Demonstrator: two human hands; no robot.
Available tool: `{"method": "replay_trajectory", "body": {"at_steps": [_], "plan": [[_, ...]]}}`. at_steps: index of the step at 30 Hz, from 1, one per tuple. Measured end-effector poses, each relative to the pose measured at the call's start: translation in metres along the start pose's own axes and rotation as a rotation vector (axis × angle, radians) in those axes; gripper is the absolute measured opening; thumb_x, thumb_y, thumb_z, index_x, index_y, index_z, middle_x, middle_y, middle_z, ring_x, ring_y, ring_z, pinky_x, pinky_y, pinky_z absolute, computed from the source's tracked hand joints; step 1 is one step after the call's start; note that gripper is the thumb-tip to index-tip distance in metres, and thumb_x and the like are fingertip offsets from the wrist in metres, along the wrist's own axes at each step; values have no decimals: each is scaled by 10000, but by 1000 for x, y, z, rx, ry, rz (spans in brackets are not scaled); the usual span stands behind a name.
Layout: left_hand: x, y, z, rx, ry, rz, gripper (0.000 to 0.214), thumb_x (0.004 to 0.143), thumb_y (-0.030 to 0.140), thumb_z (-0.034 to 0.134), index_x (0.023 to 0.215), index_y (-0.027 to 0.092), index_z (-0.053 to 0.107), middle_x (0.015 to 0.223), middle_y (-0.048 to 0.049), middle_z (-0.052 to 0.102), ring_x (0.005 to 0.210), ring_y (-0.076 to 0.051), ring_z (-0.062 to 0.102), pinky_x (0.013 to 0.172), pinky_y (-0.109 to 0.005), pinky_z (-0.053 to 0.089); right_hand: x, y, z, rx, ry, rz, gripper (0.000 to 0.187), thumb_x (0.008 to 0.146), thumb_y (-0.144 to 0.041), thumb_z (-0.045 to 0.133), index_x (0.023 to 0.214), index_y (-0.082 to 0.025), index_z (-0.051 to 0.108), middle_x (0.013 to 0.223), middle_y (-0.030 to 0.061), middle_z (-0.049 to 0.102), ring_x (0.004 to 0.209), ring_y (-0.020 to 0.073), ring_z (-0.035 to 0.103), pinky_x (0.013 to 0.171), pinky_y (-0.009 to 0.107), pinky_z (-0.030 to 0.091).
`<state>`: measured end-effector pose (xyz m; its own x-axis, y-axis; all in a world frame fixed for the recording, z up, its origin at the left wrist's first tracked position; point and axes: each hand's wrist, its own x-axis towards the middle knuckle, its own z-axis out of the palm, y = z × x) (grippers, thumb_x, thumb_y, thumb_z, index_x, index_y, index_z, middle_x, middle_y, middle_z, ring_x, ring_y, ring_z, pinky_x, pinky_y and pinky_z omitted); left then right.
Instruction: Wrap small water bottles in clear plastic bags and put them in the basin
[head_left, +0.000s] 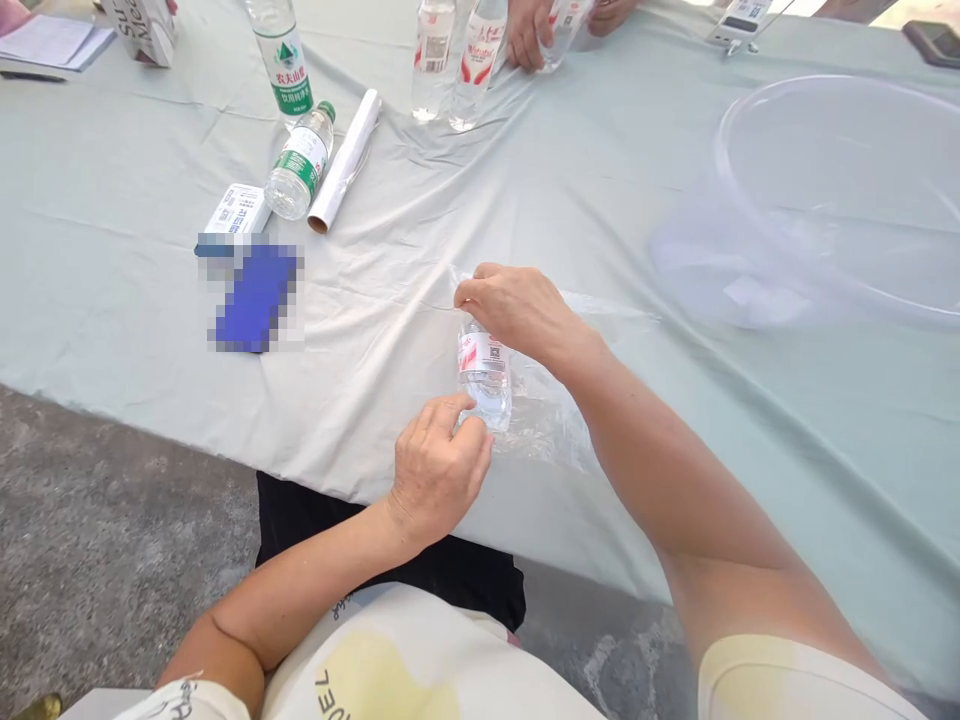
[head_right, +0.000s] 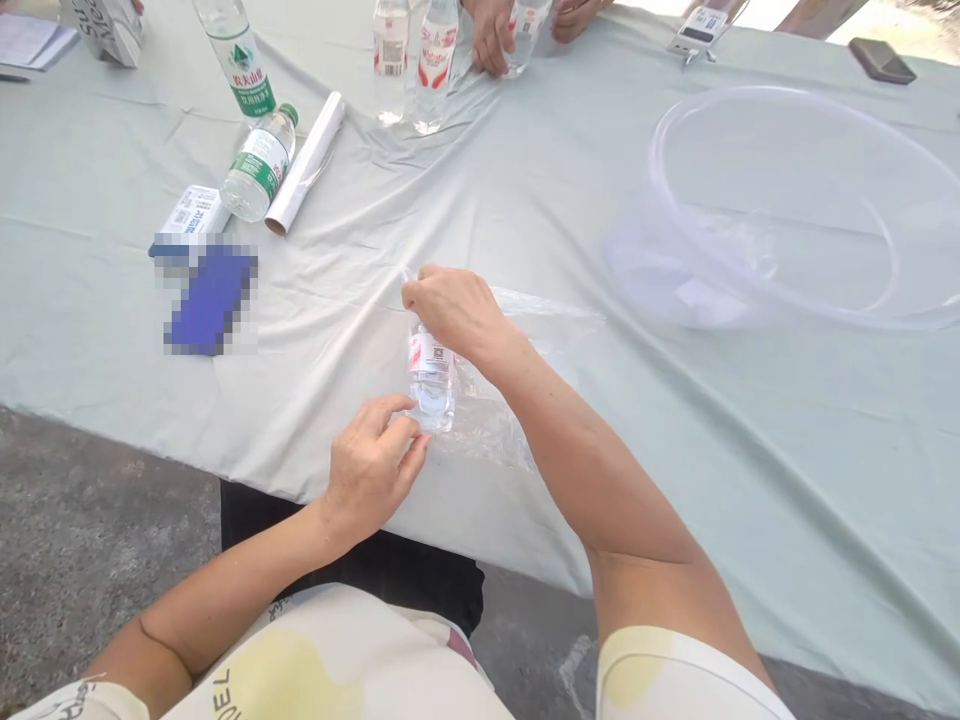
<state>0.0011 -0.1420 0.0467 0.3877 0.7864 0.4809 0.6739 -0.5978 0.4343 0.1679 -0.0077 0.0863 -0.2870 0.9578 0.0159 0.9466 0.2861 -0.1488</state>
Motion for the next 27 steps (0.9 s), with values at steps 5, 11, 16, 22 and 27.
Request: {"method": "replay_trajectory", "body": {"at_steps": [5,11,16,22,27], "plan": [[5,11,11,63,71,177,198,877,73,578,712,183,572,986,-46,730,934,-199,662,740,-300,476,-33,15,4,309,221,84,258,895,-173,483,894,-199,740,997,83,704,838,193,635,717,324,478],[7,35,29,118,-90,366,165,927,113,534,827,184,644,1103,-71,705,1101,-208,619,936,-366,454,-67,40,15,511,306,288,257,897,-258,481,925,-231,734,1064,72,721,1011,241,653,768,367,531],[14,53,45,176,-285,478,193,959,132,486,938,199,665,1053,-83,659,1170,-222,551,1006,-416,424,-84,65,17,551,279,357,489,983,-551,372,958,-249,756,1081,75,728,1096,265,639,915,419,499],[25,71,59,169,-446,562,207,946,344,599,979,149,660,828,-78,610,1034,-253,570,1045,-429,374,-94,83,6,504,359,496,622,962,-663,321,843,-217,737,933,99,726,957,278,663,843,401,492],[26,84,66,164,-444,606,417,898,447,654,1088,76,639,757,-56,570,891,-247,575,997,-420,383,-100,73,-8,576,414,545,404,952,-519,441,956,-216,709,841,49,701,740,203,620,696,325,466]]}}
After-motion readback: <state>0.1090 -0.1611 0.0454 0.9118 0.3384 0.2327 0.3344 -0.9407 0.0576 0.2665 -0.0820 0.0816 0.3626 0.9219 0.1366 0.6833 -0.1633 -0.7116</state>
